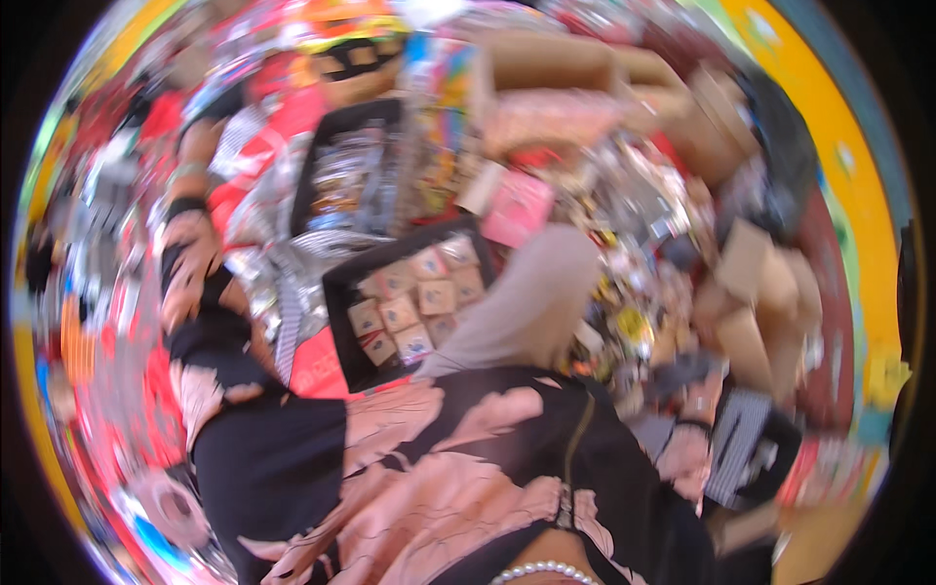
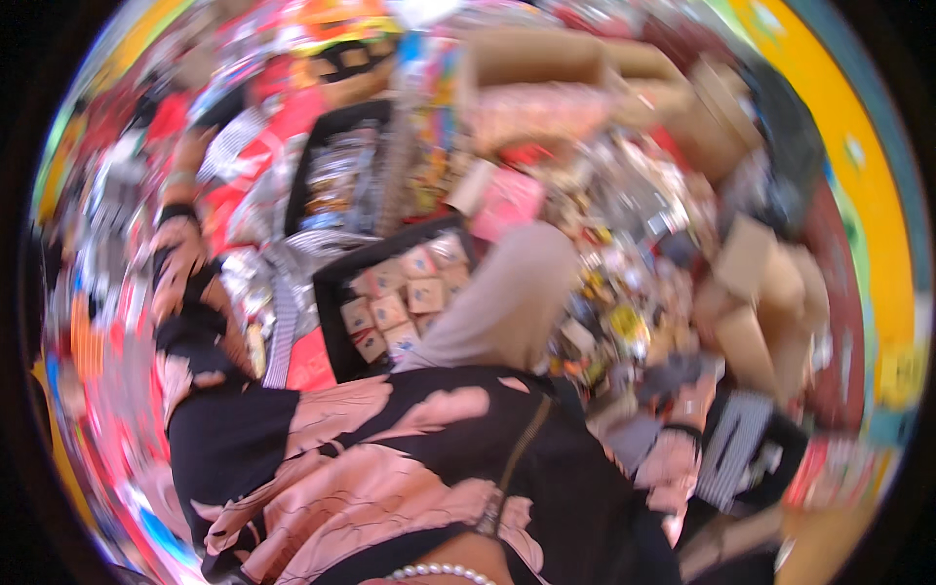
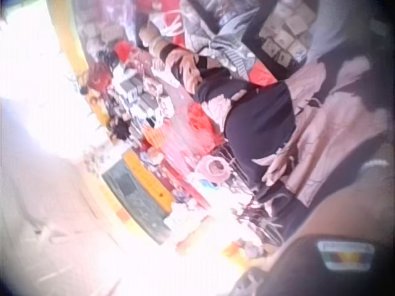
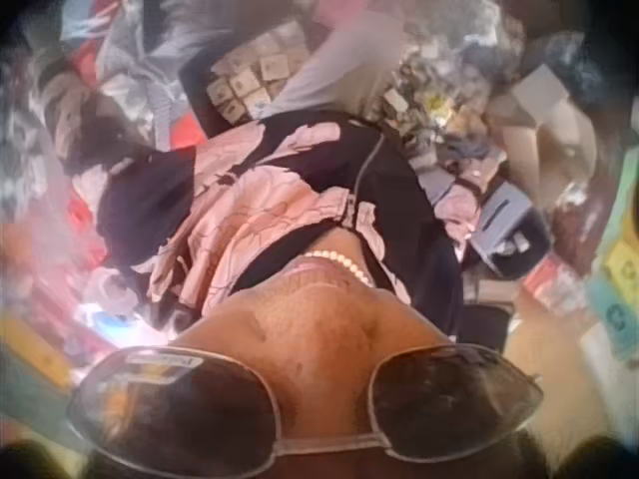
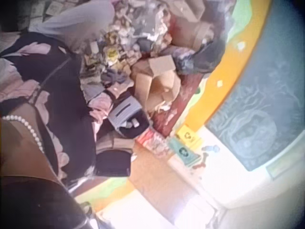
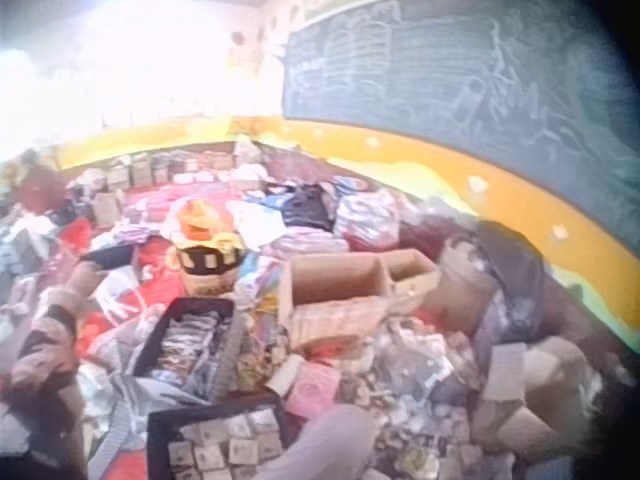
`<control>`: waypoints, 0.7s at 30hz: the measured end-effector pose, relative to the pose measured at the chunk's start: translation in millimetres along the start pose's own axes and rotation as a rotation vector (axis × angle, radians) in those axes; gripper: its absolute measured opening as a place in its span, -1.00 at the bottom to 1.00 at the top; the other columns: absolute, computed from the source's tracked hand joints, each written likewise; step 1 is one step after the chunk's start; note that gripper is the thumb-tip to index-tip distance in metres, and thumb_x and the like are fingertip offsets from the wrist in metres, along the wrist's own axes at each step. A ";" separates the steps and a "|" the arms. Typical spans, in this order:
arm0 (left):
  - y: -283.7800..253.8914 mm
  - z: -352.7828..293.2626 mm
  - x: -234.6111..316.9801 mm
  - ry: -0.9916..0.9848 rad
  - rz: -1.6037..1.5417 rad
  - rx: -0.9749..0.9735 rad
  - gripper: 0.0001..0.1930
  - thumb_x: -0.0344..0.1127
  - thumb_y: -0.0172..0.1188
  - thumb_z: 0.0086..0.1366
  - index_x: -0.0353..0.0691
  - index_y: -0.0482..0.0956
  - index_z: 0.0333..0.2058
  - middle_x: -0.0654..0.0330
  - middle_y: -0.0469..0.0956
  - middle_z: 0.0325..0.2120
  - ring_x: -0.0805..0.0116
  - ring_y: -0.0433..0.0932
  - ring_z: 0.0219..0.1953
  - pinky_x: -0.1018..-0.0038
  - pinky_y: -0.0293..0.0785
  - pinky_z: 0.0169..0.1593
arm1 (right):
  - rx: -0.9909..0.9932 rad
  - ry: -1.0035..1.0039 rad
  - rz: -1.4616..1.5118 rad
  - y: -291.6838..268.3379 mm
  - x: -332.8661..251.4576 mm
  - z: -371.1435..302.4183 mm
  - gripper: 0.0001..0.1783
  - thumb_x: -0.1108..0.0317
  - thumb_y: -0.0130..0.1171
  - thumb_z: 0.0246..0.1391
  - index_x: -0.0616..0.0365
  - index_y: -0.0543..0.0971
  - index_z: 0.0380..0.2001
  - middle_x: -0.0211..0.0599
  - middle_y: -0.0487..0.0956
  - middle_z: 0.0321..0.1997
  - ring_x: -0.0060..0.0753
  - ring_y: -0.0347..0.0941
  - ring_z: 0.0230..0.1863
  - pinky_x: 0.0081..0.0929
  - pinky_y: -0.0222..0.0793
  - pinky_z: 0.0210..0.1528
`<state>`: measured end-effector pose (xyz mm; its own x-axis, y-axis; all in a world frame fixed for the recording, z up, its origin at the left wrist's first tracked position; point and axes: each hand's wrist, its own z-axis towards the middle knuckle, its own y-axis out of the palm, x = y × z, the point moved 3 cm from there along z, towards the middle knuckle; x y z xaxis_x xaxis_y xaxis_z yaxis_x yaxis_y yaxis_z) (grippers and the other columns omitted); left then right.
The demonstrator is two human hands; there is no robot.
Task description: The person sits on the floor surrounded by boxes and various items. They pick up small packaged goods, wipe them with a grey cloth, and place them into a black tray. The person handles multiple items, including plastic-wrapped packages and small boxes, cleaning each one before organizing them.
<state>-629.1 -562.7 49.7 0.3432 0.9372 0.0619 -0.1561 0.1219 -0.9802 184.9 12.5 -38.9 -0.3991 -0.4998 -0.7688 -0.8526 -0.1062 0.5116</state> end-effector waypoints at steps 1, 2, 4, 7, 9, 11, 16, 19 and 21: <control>11.3 -15.7 16.9 0.025 -0.061 -0.034 -0.66 -0.12 0.01 0.11 -0.26 0.58 -0.33 -0.04 0.54 -0.36 0.15 0.53 -0.22 0.34 0.37 -0.07 | -0.021 -0.040 0.061 11.5 -9.6 17.0 -0.69 0.11 -0.06 0.09 0.11 0.52 -0.31 -0.34 0.55 -0.26 -0.32 0.45 -0.22 -0.29 0.36 -0.07; 22.4 -8.4 69.5 0.110 -0.151 -0.062 -0.68 -0.14 0.02 0.11 -0.27 0.58 -0.35 -0.04 0.55 -0.38 0.17 0.54 -0.24 0.35 0.38 -0.08 | -0.001 -0.123 0.139 -0.1 -25.8 14.1 -0.69 0.11 -0.06 0.09 0.10 0.52 -0.30 -0.34 0.55 -0.26 -0.32 0.45 -0.22 -0.29 0.36 -0.06; 22.7 -30.7 132.7 0.214 -0.289 -0.108 -0.71 -0.18 0.03 0.11 -0.29 0.59 -0.37 -0.04 0.56 -0.42 0.20 0.55 -0.26 0.38 0.39 -0.10 | -0.052 -0.246 0.250 -19.8 -59.3 34.3 -0.68 0.11 -0.06 0.09 0.10 0.52 -0.30 -0.34 0.55 -0.26 -0.33 0.45 -0.21 -0.29 0.35 -0.06; 14.6 -49.8 272.7 0.485 -0.435 -0.165 -0.75 -0.25 0.06 0.11 -0.32 0.60 -0.41 -0.03 0.57 -0.48 0.24 0.56 -0.30 0.42 0.40 -0.13 | -0.595 -0.408 0.293 -62.7 -116.3 16.8 -0.49 -0.05 0.01 0.02 0.05 0.42 -0.06 -0.33 0.41 0.03 -0.29 0.29 0.06 -0.18 0.14 0.15; -3.4 -73.7 371.1 0.697 -0.432 -0.202 -0.69 -0.16 0.07 0.13 -0.31 0.56 -0.31 -0.01 0.56 -0.42 0.23 0.55 -0.30 0.44 0.40 -0.17 | -0.365 -0.508 0.331 -55.8 -128.1 -12.6 -0.42 -0.10 -0.03 0.01 0.05 0.38 0.00 -0.29 0.33 0.12 -0.21 0.20 0.15 -0.07 0.04 0.20; 11.6 -90.3 463.6 0.848 -0.537 -0.250 -0.69 -0.18 0.06 0.15 -0.31 0.53 -0.26 -0.01 0.54 -0.37 0.17 0.53 -0.29 0.42 0.39 -0.17 | 0.006 -0.639 0.295 -79.1 -138.3 -10.7 -0.42 -0.11 -0.09 0.04 0.04 0.35 0.03 -0.24 0.28 0.17 -0.11 0.14 0.19 0.06 -0.04 0.21; 64.2 -178.1 688.4 1.369 -0.549 -0.493 -0.70 -0.15 0.07 0.15 -0.28 0.52 -0.27 -0.01 0.52 -0.41 0.09 0.48 -0.32 0.35 0.38 -0.19 | 0.162 -0.837 0.091 -48.1 -129.3 -17.7 -0.42 -0.03 -0.03 0.03 0.11 0.32 0.03 -0.21 0.32 0.11 -0.17 0.20 0.13 -0.08 0.02 0.20; 109.4 -262.4 781.7 1.422 -0.309 -0.750 -0.66 -0.09 0.09 0.09 -0.24 0.54 -0.28 -0.01 0.53 -0.34 0.09 0.49 -0.26 0.32 0.38 -0.17 | 0.337 -1.121 -0.292 -61.0 -126.3 -18.1 -0.43 0.03 0.03 0.02 0.16 0.32 0.02 -0.19 0.35 0.07 -0.20 0.23 0.10 -0.15 0.05 0.19; 156.1 -313.3 822.1 1.453 -0.149 -0.788 -0.61 -0.03 0.12 0.03 -0.24 0.56 -0.30 -0.02 0.53 -0.34 0.09 0.49 -0.24 0.31 0.38 -0.16 | 0.468 -1.323 -0.677 -65.9 -131.9 -30.2 -0.43 0.07 0.07 0.01 0.19 0.31 0.02 -0.17 0.37 0.04 -0.22 0.26 0.08 -0.20 0.07 0.18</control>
<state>-81.1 124.5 -111.3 0.9031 -0.1890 0.3857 0.2762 -0.4321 -0.8585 303.9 59.5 40.4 0.3018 0.6413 -0.7054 -0.9148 0.4031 -0.0249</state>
